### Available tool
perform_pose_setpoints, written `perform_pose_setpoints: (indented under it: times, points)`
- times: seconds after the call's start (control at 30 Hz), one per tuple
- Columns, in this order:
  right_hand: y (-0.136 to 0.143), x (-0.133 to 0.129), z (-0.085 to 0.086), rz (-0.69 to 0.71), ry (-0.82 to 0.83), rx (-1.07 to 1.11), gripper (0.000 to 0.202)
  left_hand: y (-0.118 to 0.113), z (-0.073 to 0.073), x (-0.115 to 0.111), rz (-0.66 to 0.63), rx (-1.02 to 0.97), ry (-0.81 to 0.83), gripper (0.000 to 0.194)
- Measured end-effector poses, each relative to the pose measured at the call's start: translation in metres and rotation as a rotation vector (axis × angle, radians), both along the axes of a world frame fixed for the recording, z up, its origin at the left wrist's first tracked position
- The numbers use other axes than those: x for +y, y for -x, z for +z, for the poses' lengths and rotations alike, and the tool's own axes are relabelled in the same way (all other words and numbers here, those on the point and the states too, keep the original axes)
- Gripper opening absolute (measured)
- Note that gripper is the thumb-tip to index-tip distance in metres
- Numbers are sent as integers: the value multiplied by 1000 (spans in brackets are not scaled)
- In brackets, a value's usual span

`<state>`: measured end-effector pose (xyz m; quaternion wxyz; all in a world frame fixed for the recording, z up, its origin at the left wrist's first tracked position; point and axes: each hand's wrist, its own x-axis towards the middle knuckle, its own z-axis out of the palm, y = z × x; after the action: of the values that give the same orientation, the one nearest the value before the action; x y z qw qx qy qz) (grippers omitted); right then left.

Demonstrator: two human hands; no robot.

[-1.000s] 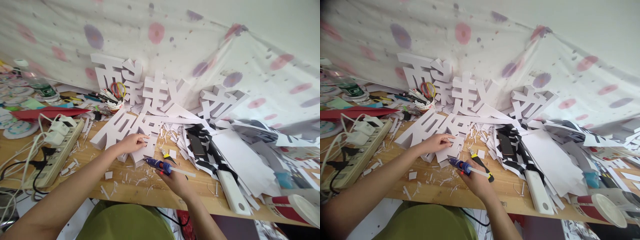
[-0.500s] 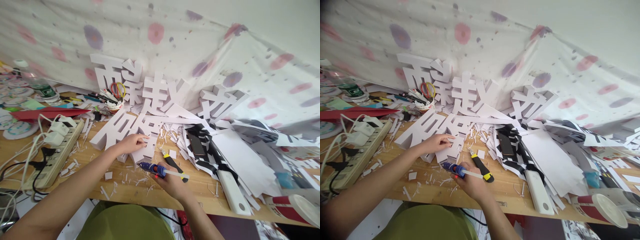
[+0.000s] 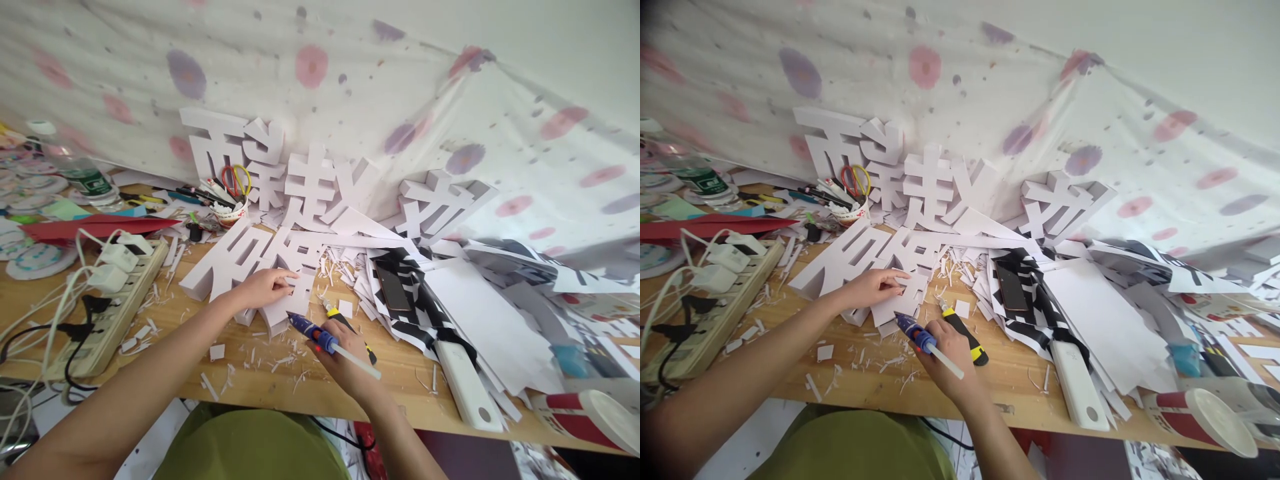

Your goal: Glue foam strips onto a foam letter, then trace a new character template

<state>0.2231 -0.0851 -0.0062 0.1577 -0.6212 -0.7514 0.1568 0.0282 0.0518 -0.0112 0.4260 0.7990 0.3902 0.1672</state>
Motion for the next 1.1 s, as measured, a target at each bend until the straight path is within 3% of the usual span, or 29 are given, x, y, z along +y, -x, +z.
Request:
perform_pose_setpoints:
  times: [0.4, 1.1]
  points:
    - [-5, -3, 3, -61, 16, 1, 24, 1, -4, 0, 5, 0, -14, 42]
    - [0, -3, -4, -33, -46, -28, 23, -1, 2, -1, 6, 20, -34, 43]
